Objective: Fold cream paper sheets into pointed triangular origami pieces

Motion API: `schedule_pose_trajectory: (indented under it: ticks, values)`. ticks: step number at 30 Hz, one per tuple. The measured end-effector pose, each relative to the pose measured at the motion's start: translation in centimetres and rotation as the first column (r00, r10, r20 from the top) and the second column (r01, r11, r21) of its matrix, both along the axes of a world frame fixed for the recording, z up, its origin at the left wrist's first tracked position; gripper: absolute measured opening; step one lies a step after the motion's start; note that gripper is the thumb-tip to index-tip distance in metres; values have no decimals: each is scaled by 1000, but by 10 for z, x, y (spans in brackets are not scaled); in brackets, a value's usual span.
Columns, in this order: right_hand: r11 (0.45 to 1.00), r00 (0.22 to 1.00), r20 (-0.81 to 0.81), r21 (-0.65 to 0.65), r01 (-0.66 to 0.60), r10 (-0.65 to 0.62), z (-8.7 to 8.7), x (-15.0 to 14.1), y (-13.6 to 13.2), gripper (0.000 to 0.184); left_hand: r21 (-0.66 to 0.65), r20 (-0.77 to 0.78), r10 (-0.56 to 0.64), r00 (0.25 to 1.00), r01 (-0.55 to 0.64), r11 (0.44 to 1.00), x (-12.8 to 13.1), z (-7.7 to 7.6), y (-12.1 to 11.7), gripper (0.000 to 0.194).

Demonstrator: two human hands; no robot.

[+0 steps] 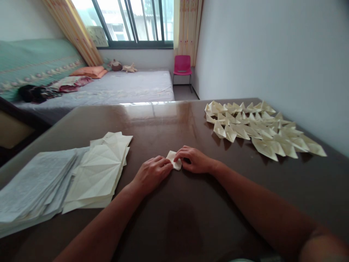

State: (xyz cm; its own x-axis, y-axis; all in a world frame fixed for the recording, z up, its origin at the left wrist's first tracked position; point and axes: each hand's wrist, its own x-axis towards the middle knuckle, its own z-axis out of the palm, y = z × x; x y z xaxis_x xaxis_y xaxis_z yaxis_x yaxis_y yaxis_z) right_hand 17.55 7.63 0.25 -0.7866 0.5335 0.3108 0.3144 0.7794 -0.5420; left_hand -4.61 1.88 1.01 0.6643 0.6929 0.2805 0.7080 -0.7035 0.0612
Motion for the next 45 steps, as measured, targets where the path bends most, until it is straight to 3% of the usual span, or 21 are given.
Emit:
schedule_pose_trajectory:
  ticks: [8, 13, 20, 26, 31, 36, 40, 45]
  values:
    - [993, 996, 28, -80, -83, 85, 8, 4, 4, 35, 48, -48, 58, 997, -56, 997, 0, -1, -1, 20]
    - [996, 999, -27, -72, -46, 44, 3, 4, 5, 16, 22, -30, 99, 995, -98, 995, 2, 1, -2, 22]
    - [998, 998, 8, -30, -64, 64, 0, 6, 6, 21, -32, 33, 87, 996, -86, 996, 2, 5, -3, 23]
    - [995, 995, -10, -5, 98, -98, -7, 2, 8, 21, -204, 171, 263, 950, -227, 952, -2, -3, 3, 22]
    - [959, 960, -19, -68, 276, -278, -13, -10, 5, 18, -317, 274, 390, 879, -301, 900, 0, -11, 8, 21]
    - [895, 896, 29, -35, 444, -444, -17, -18, 3, 12, -291, 182, 461, 869, -400, 869, 8, -9, 8, 22]
    - [902, 900, 67, 54, 429, -432, -15, -20, 2, 11, -244, 118, 477, 871, -440, 864, 12, -8, 7, 28]
    - [899, 892, 112, 69, 433, -438, -12, -21, 2, 10, -141, 9, 447, 895, -441, 886, 13, -9, 6, 22]
